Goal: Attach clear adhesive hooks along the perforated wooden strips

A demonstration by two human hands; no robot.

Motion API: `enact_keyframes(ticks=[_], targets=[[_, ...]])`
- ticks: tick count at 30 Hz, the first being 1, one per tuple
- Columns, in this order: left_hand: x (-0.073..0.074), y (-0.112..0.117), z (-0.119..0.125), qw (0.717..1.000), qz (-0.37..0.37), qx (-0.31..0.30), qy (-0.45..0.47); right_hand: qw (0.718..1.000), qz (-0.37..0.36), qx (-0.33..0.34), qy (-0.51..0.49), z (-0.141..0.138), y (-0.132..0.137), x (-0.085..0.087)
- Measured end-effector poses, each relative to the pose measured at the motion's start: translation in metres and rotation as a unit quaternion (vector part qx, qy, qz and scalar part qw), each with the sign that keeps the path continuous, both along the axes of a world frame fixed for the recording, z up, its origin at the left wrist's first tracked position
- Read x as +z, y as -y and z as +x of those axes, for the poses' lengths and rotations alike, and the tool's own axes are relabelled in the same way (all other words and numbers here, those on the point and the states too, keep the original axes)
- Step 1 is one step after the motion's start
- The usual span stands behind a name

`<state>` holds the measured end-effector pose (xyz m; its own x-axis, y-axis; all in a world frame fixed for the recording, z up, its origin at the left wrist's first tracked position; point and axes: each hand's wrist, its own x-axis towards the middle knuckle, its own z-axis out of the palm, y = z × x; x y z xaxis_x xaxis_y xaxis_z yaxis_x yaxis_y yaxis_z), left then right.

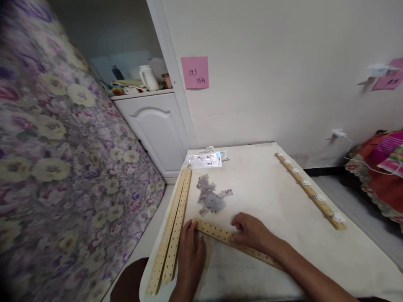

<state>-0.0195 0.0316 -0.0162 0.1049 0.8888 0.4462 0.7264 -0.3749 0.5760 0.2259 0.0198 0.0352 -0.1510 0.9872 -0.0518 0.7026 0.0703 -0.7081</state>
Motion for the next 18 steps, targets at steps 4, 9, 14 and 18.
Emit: enact_keyframes(ticks=[4,9,14,18], targets=[[-0.001,-0.002,0.0,1.0,0.001,-0.002,0.012,0.997,0.023,0.005,0.07,-0.018,0.019,-0.007],[0.001,-0.002,0.001,0.999,-0.016,0.002,0.034,0.998,0.028,-0.008,0.061,-0.029,0.031,-0.008],[-0.001,-0.002,0.001,1.0,-0.011,-0.001,0.021,1.0,0.013,-0.012,0.013,-0.029,0.031,-0.009],[-0.002,-0.003,0.001,1.0,0.001,-0.001,0.023,0.996,0.017,-0.024,-0.088,-0.019,0.007,-0.008]])
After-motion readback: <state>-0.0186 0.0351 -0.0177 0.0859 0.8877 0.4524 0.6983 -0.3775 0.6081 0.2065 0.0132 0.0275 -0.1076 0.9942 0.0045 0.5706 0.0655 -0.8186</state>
